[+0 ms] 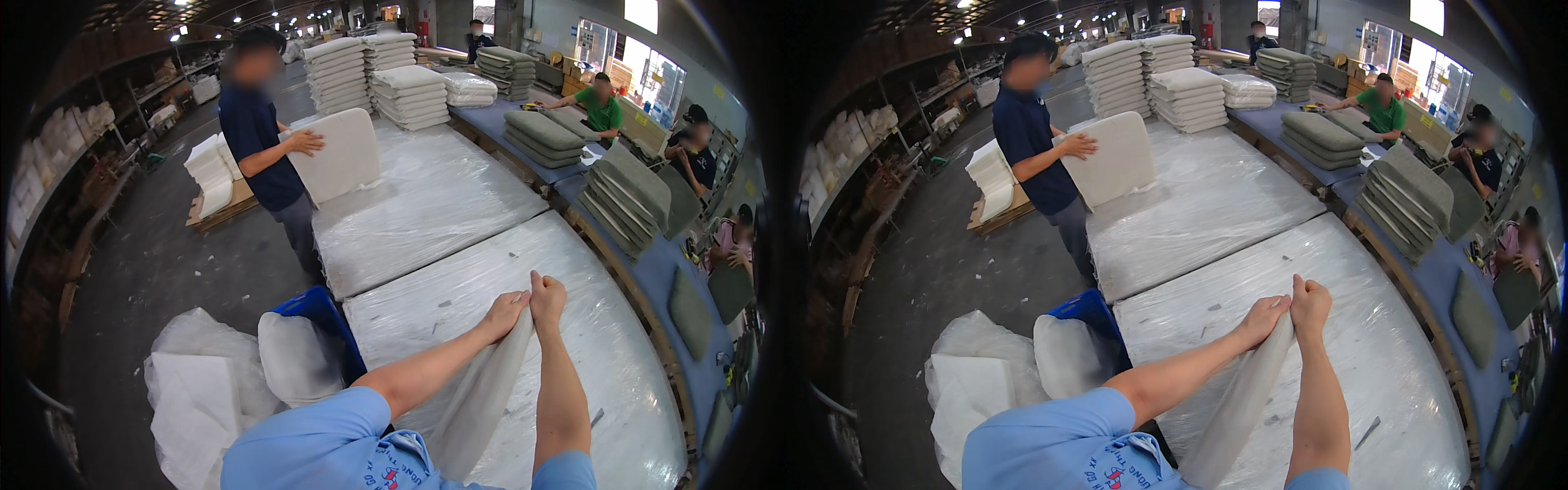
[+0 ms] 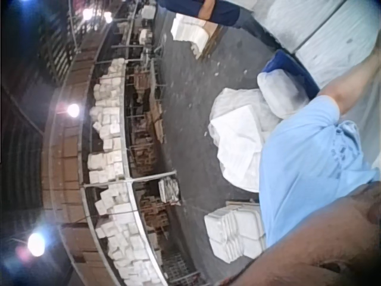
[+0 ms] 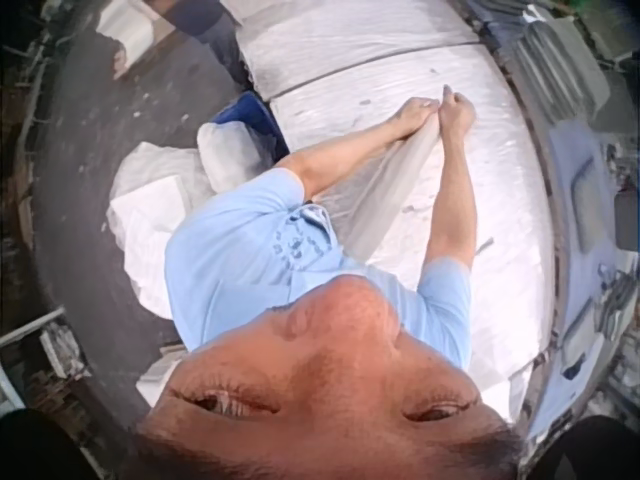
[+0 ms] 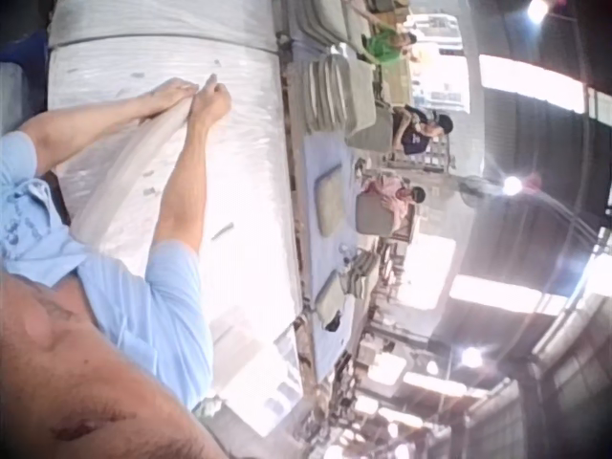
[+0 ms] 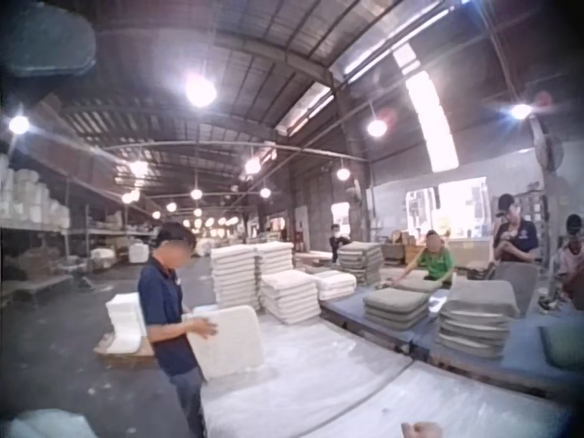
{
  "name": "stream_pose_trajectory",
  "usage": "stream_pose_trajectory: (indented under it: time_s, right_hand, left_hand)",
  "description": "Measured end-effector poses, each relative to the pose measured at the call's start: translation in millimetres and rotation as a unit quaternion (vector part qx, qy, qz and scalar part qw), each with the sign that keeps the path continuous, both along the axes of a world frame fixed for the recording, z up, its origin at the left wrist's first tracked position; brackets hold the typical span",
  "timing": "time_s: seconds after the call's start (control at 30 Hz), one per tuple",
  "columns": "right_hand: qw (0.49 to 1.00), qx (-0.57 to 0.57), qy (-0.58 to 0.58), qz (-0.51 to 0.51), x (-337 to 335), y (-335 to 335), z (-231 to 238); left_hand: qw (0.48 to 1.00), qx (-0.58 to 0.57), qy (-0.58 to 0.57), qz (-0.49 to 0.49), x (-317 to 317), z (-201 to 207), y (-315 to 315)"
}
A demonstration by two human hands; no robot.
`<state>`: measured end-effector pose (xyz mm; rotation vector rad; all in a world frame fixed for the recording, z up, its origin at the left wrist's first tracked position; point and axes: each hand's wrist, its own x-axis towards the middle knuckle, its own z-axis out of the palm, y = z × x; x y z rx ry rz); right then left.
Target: The person repeatedly picks up white pillow covers, opens them, and inserts white foam inserts by hand. The person then folds the covers closed and stacks the finished pillows. The person also pulls loose white filling from a green bag and places it onto foam pieces.
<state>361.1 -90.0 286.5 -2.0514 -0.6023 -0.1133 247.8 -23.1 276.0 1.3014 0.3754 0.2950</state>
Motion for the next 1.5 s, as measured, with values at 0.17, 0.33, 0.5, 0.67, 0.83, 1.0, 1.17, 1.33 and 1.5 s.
stream_pose_trajectory:
  time_s: [0.17, 0.33, 0.5, 0.67, 0.83, 1.0, 1.17, 1.33, 1.5]
  right_hand:
    - [0.999, 0.003, -0.044, 0.003, 3, 6, -2]
    - [1.000, 0.003, -0.015, -0.013, 7, 4, -10]
    - [0.995, 0.003, 0.086, 0.049, 12, -12, -5]
    - [0.970, 0.046, 0.209, 0.114, 19, -10, 3]
    - [0.979, 0.186, 0.078, -0.042, 20, -56, 2]
    - [0.962, 0.209, -0.081, 0.155, -115, -140, 6]
    - [0.850, 0.096, -0.194, 0.481, -171, -165, 41]
    - [0.892, 0.160, -0.191, 0.377, -124, -152, 33]
    - [0.961, 0.266, -0.074, 0.021, -65, -228, -2]
  left_hand:
    - [0.998, 0.030, -0.036, 0.033, 7, -13, 3]
    - [1.000, -0.005, -0.016, -0.017, 6, -10, 4]
    - [0.990, -0.105, 0.021, -0.087, -4, 0, 2]
    - [0.967, 0.147, 0.090, -0.186, 9, 22, 4]
    - [0.985, 0.044, 0.119, -0.121, 23, 15, 0]
    - [0.993, -0.018, 0.096, -0.059, 34, -2, 14]
    - [0.992, 0.041, 0.086, -0.083, 74, -18, 1]
    - [0.917, 0.398, -0.018, -0.023, 37, -66, 18]
    - [0.847, 0.101, 0.346, -0.390, -119, -112, 54]
